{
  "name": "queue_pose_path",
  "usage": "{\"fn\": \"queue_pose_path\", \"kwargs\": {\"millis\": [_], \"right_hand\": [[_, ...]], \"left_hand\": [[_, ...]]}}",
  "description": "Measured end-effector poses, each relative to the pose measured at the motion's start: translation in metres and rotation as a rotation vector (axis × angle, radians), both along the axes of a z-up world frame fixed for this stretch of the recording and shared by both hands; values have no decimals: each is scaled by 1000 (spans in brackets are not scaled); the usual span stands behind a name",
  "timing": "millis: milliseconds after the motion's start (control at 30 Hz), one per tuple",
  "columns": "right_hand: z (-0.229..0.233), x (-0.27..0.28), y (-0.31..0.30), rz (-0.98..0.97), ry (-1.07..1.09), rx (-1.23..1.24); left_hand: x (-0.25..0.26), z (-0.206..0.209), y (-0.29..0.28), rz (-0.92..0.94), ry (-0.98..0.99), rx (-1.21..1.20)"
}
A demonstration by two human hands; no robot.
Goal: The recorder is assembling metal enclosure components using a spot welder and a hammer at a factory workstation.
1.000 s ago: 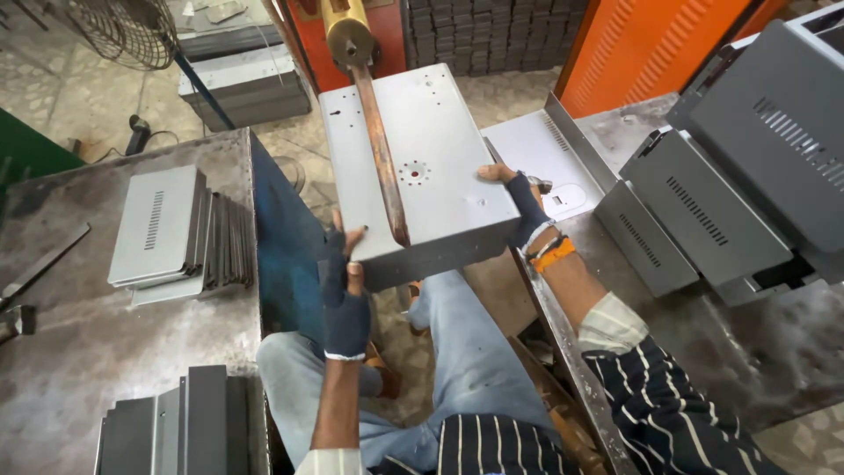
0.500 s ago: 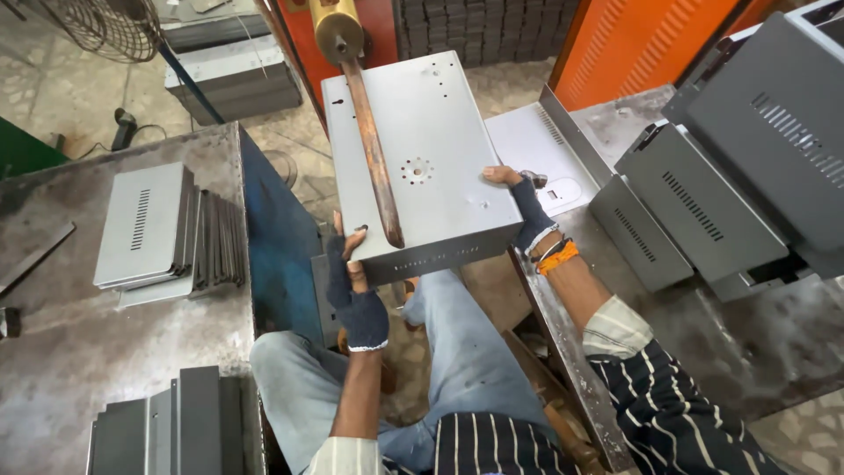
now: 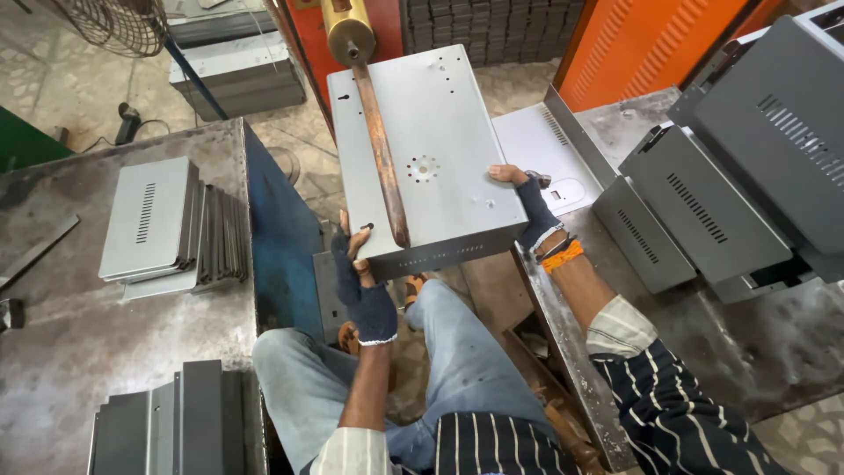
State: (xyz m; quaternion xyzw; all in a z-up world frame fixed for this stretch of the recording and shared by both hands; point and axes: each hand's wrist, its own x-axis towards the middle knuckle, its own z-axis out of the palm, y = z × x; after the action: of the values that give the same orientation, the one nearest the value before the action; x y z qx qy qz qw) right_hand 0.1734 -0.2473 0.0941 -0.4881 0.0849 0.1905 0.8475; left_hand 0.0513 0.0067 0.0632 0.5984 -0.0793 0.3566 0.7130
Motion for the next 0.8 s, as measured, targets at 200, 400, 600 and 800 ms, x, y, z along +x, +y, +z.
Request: {"fn": "queue_pose_path", "kwargs": {"millis": [200,400,600,800], "right_hand": [[-7,3,1,33,-41,13],[-12,10,-2,5,-17,-30],[-9,9,-7,35,-35,39],[5,1,-9,-71,-77,13]], "left_hand": [[-1,-1,0,34,18,-7],[-2,7,2,53,54,-4],[-1,9,0,40,58,-26],[10,-5,-12,18,68,-78]]}}
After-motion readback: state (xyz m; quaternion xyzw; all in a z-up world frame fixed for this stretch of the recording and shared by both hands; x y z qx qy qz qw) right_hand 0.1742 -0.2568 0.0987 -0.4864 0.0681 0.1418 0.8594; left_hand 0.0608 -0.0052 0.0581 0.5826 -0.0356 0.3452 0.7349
